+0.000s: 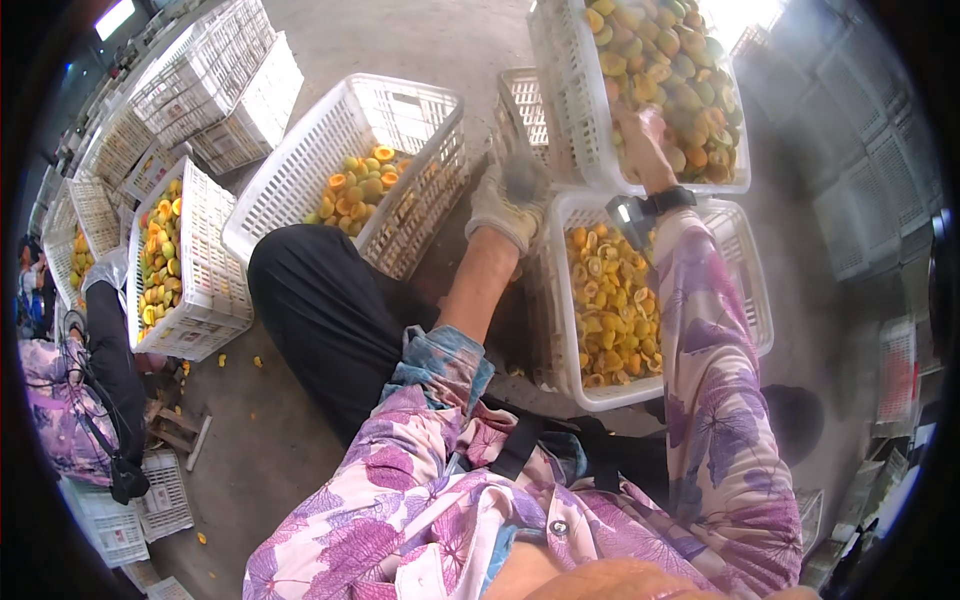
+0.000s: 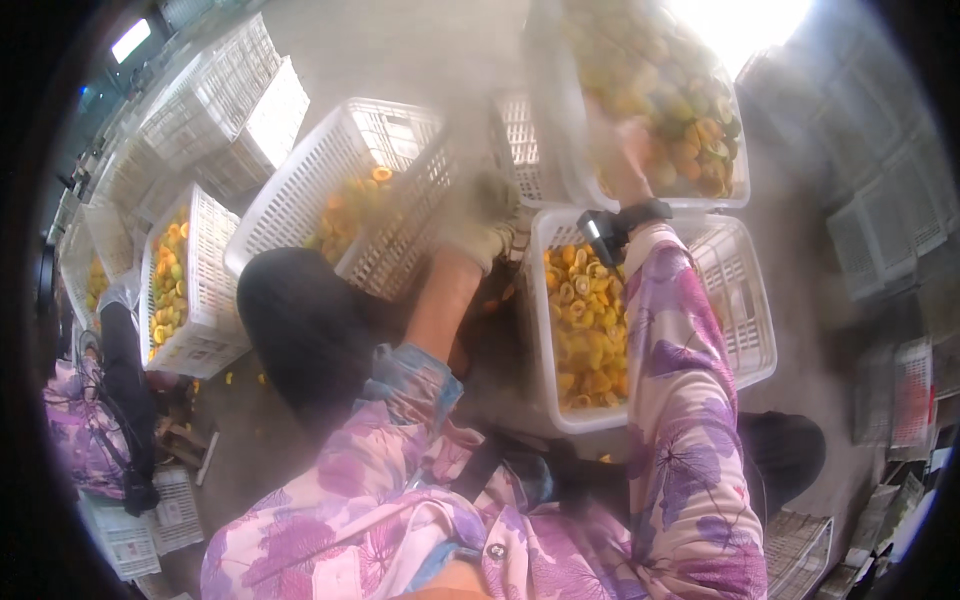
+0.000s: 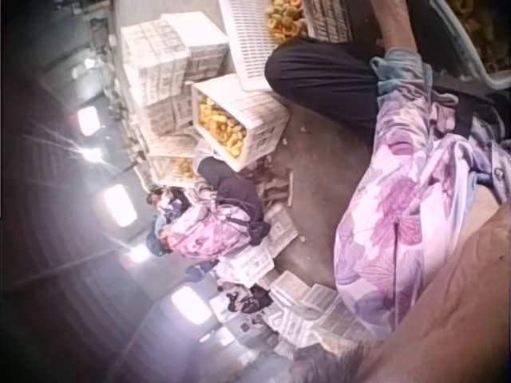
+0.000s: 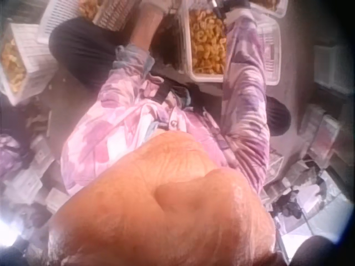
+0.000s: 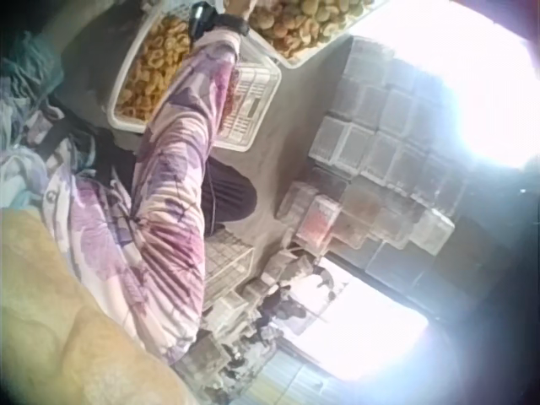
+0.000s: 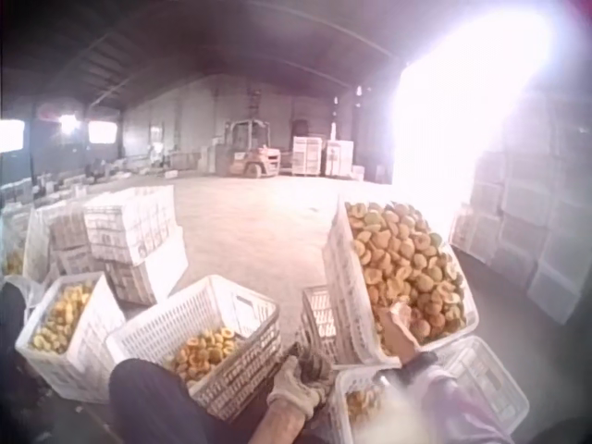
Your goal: Slicing apricots in half and removing pits into crates in an industrial setting.
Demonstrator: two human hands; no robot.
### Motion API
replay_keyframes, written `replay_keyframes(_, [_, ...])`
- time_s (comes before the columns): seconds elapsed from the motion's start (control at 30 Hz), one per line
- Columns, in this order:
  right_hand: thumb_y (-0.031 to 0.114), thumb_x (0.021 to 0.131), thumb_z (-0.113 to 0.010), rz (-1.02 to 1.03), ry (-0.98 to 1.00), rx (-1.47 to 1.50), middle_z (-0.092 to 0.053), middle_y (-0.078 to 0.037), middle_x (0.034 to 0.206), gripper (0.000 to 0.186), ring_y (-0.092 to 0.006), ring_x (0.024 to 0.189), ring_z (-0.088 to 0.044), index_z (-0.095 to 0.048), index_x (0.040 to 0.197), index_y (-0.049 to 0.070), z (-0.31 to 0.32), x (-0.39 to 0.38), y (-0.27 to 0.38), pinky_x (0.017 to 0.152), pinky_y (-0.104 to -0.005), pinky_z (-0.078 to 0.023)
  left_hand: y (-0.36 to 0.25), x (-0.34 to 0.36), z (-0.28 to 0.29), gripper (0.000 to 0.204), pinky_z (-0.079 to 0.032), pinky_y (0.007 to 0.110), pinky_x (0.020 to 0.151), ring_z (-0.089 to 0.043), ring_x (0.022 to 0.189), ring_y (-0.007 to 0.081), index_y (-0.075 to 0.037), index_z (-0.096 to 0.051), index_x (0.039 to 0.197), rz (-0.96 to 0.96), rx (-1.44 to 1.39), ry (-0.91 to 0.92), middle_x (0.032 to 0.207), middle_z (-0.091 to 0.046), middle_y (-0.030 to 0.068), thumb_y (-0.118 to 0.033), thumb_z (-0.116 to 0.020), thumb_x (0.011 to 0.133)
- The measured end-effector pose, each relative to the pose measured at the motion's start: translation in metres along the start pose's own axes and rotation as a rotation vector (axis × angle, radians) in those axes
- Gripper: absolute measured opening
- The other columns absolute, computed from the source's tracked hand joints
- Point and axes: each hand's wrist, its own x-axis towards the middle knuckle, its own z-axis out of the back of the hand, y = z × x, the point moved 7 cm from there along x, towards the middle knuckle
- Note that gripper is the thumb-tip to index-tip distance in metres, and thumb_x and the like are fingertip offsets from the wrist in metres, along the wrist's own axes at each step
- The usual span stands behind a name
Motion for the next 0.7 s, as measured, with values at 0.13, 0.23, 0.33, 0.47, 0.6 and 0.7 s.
replay_keyframes(0.13, [0.007, 0.076, -0.06, 0.028, -0.023, 0.006, -0.05, -0.007, 0.071, 0.014, -0.0195, 0.066, -0.053, -0.054, 0.078, -0.005, 0.006, -0.002, -0.005, 0.058, -0.0332, -0.045, 0.015, -0.003, 0.001, 0.018, -0.049, 0.033, 0.058, -0.054, 0.064, 0.0206, -0.007, -0.052, 0.082, -0.31, 0.371, -0.178, 0.07, -0.054, 0.0061, -0.022, -0.047, 0.09])
replay_keyframes(0.23, [0.007, 0.077, -0.06, 0.089, -0.049, -0.009, -0.05, -0.006, 0.07, 0.013, -0.0193, 0.065, -0.052, -0.054, 0.078, -0.004, 0.003, -0.01, -0.006, 0.058, -0.0327, -0.045, 0.015, -0.004, 0.002, 0.019, -0.051, 0.032, 0.054, -0.056, 0.06, 0.0199, -0.007, -0.053, 0.082, -0.32, 0.489, -0.204, 0.071, -0.057, 0.0061, -0.024, -0.051, 0.09])
replay_keyframes(0.33, [0.007, 0.077, -0.06, 0.099, -0.059, -0.046, -0.05, -0.006, 0.069, 0.013, -0.0191, 0.064, -0.052, -0.054, 0.078, -0.004, -0.001, -0.003, -0.008, 0.057, -0.0322, -0.045, 0.019, -0.006, 0.0, 0.025, -0.049, 0.032, 0.053, -0.053, 0.057, 0.0197, -0.006, -0.052, 0.078, -0.319, 0.532, -0.261, 0.067, -0.054, 0.0075, -0.026, -0.046, 0.093])
replay_keyframes(0.47, [0.007, 0.077, -0.06, 0.1, -0.084, -0.135, -0.049, -0.005, 0.068, 0.012, -0.0187, 0.063, -0.052, -0.054, 0.078, -0.004, 0.007, 0.016, -0.012, 0.056, -0.0316, -0.044, 0.033, -0.018, -0.001, 0.022, -0.054, 0.033, 0.058, -0.059, 0.062, 0.021, -0.004, -0.055, 0.083, -0.35, 0.512, -0.454, 0.071, -0.059, 0.0098, -0.022, -0.048, 0.093])
replay_keyframes(0.6, [0.007, 0.077, -0.06, 0.105, -0.079, -0.237, -0.049, -0.005, 0.067, 0.011, -0.0184, 0.062, -0.051, -0.054, 0.078, -0.003, 0.008, 0.032, -0.011, 0.055, -0.031, -0.044, 0.028, -0.012, 0.008, 0.02, -0.056, 0.034, 0.06, -0.062, 0.064, 0.0214, -0.003, -0.056, 0.086, -0.308, 0.497, -0.43, 0.075, -0.062, 0.0107, -0.023, -0.054, 0.09])
replay_keyframes(0.7, [0.007, 0.077, -0.06, 0.104, -0.074, -0.329, -0.048, -0.005, 0.066, 0.011, -0.0182, 0.061, -0.051, -0.054, 0.078, -0.003, 0.007, 0.037, -0.018, 0.054, -0.0305, -0.043, 0.023, -0.011, 0.014, 0.02, -0.056, 0.033, 0.058, -0.061, 0.061, 0.0205, -0.004, -0.056, 0.086, -0.311, 0.509, -0.406, 0.074, -0.062, 0.0101, -0.023, -0.056, 0.09])
